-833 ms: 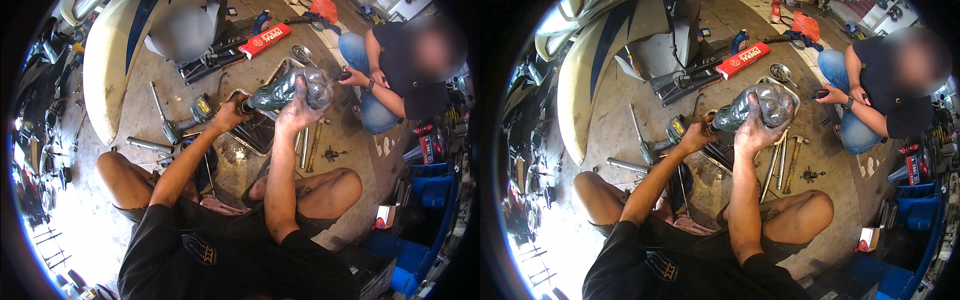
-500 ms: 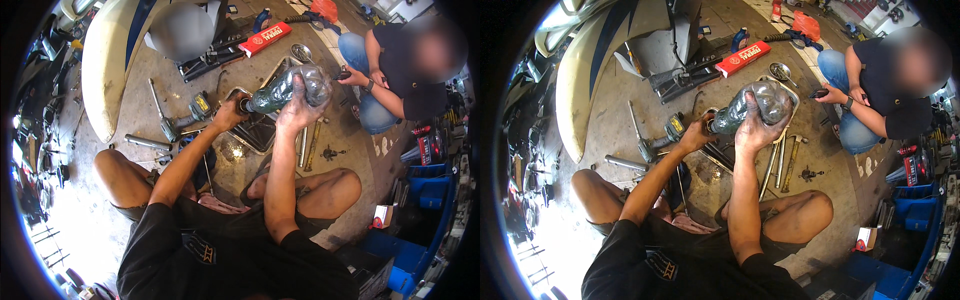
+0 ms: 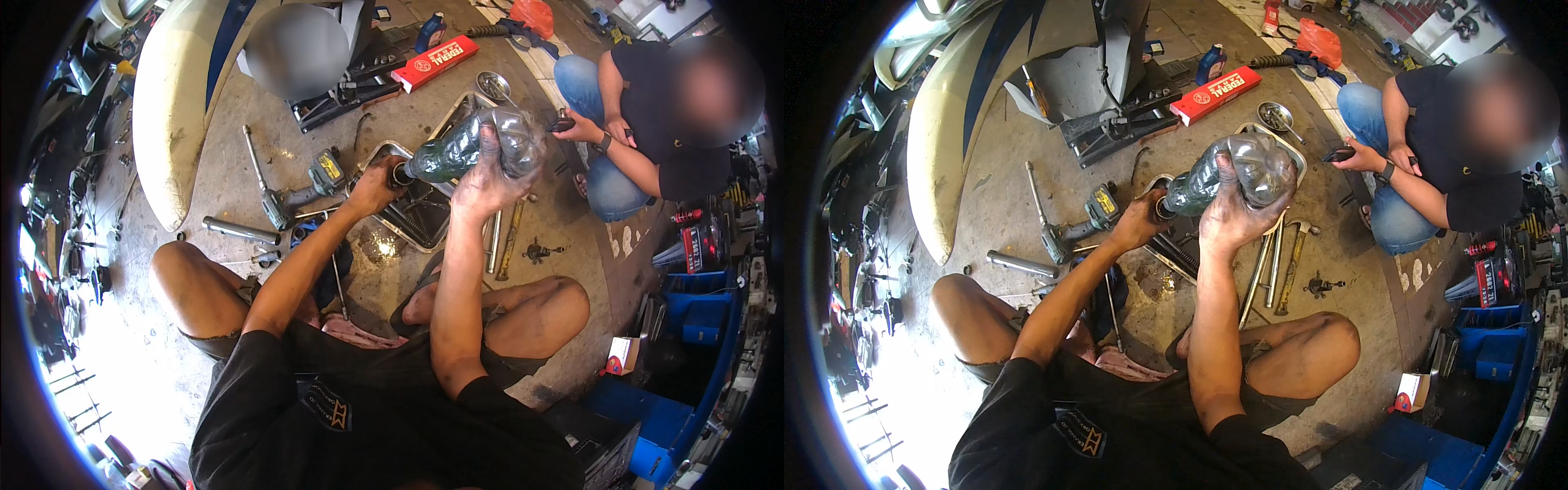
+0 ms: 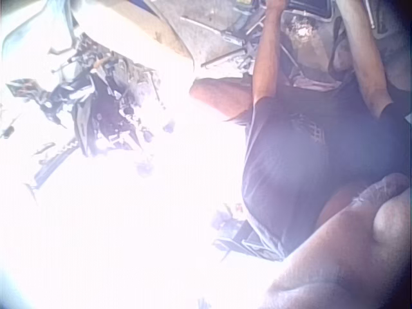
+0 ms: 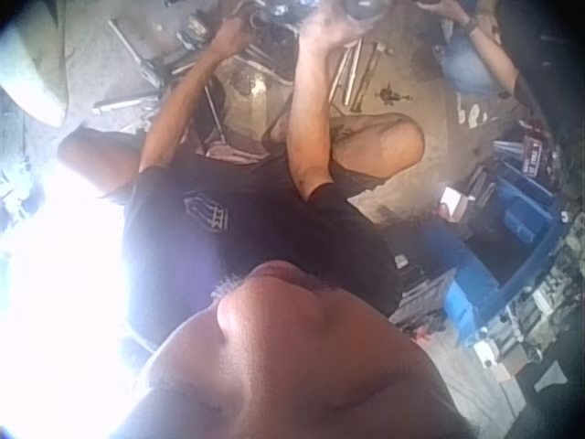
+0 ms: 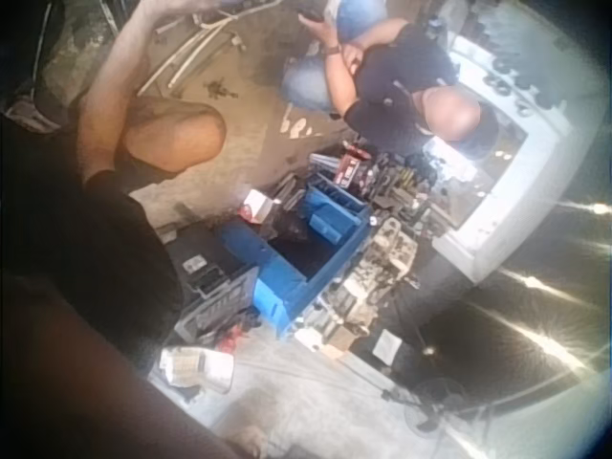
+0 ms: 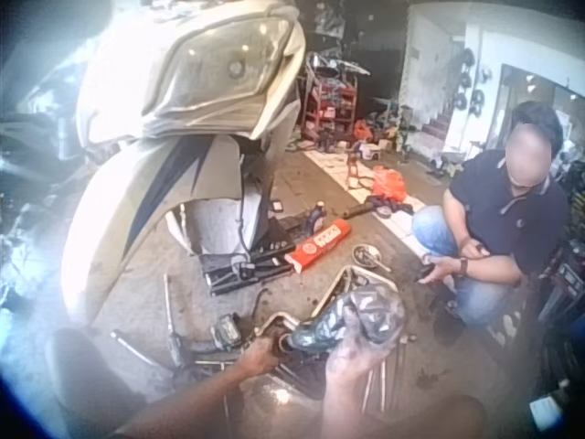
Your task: The person cleans and handles metal engine components from a tray while sitting on the floor, using a brush and a liquid from a plastic bottle.
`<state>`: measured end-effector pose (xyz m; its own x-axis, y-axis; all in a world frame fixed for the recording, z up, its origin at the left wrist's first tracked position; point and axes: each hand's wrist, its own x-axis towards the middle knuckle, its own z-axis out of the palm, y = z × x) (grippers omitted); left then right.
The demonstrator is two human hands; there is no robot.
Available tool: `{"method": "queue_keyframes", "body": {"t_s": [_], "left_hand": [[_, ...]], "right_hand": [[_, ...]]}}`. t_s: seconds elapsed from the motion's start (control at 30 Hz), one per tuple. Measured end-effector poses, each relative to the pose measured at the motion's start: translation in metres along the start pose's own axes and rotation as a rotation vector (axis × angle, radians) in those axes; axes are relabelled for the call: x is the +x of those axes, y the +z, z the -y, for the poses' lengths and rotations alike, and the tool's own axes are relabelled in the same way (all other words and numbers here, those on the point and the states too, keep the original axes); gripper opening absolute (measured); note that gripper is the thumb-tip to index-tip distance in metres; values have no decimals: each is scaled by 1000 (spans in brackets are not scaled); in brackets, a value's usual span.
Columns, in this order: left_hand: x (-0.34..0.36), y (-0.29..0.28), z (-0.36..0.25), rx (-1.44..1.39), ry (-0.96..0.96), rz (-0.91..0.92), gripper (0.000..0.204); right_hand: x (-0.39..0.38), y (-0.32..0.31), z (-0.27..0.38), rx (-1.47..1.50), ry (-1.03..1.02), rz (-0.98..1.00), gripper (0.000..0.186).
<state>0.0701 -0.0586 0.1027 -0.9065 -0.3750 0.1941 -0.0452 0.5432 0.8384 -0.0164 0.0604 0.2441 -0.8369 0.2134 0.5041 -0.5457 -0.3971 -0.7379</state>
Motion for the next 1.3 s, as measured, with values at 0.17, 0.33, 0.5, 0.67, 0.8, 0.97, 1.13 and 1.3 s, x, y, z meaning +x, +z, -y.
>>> {"method": "queue_keyframes", "body": {"t_s": [0.17,0.33,0.5,0.67,0.8,0.97,1.13,1.3], "left_hand": [[3,3,0,-31,-4,19,53],[0,21,37,66,-84,-7,63],[10,27,64,-79,-136,-40,80],[14,42,69,-395,-189,-66,88],[18,52,85,-142,-169,-99,93],[24,63,95,18,-245,-83,100],[31,70,97,-124,-320,-71,84],[38,75,87,-354,-305,-173,71]], "right_hand": [[2,-4,-1,-15,26,82,70],[5,-8,-1,-53,39,57,70],[8,-9,-5,-29,-25,0,60],[10,-17,-8,19,107,-23,73],[6,-15,-21,-33,79,-53,72],[3,-21,-39,-45,45,-12,65],[5,-19,-46,27,66,-30,64],[14,-23,-44,77,66,-28,71]]}}
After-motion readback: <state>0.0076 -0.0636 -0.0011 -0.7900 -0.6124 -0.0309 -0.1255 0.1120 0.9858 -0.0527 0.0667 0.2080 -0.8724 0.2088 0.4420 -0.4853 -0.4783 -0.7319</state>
